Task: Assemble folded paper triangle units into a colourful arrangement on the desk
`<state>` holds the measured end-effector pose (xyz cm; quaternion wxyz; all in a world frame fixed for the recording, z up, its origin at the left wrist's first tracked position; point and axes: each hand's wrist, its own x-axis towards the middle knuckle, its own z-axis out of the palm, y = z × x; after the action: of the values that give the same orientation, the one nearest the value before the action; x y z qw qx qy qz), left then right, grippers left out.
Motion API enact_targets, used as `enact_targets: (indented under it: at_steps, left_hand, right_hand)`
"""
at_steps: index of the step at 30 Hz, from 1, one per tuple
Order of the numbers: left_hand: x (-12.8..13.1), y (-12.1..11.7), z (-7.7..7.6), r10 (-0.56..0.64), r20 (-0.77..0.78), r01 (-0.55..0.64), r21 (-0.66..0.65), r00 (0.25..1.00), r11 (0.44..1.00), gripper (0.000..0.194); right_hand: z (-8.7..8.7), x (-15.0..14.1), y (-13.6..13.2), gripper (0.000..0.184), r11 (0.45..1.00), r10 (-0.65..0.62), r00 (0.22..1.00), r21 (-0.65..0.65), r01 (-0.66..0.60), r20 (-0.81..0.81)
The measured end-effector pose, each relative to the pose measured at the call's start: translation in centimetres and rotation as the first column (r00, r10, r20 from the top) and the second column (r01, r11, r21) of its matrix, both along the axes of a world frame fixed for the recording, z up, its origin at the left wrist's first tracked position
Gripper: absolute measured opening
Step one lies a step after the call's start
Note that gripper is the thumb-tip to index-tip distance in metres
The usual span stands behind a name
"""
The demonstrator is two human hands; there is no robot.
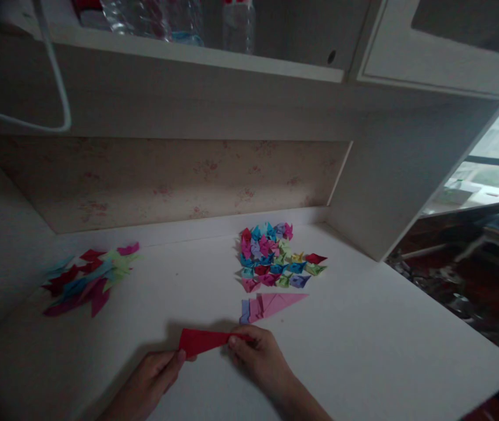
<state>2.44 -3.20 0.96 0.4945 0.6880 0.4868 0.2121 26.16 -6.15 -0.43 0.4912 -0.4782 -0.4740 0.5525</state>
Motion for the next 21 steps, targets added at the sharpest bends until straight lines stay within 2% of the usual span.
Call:
enact_targets:
  at_steps: [3,7,12,17,21]
  left_hand:
    - [-0.1,-0.1,0.1,-0.057,-0.052,0.058,0.012,0.997,0.998,0.055]
    - [-0.4,0.0,0.2,-0.067,-0.051,0.069,0.047,0.996,0.996,0.048]
    - [-0.7,0.2,0.4,-0.003,0.023,0.001,0.069,1.000,0.998,0.038]
    - [-0.4,0.2,0.7,-0.037,0.046,0.033,0.088,0.998,0.996,0.037]
    - [-0.4,0.2,0.7,-0.092,0.013,0.090,0.105,0.996,0.990,0.039]
  right_hand:
    - [-0.3,-0.3,0.3,0.037,0.992,-0.124,0.974,-0.054,0.116,-0.190]
    - [0.8,0.2,0.5,0.038,0.967,-0.254,0.924,-0.060,0.248,-0.287]
    - [2.2,4.6,0.3,0.029,0.905,-0.422,0.837,-0.114,0.410,-0.348]
    - [3.4,10.7,0.5,0.023,0.892,-0.450,0.863,-0.163,0.422,-0.231]
    - [3.9,14.2,1.1,0.023,0.868,-0.481,0.870,-0.199,0.454,-0.111]
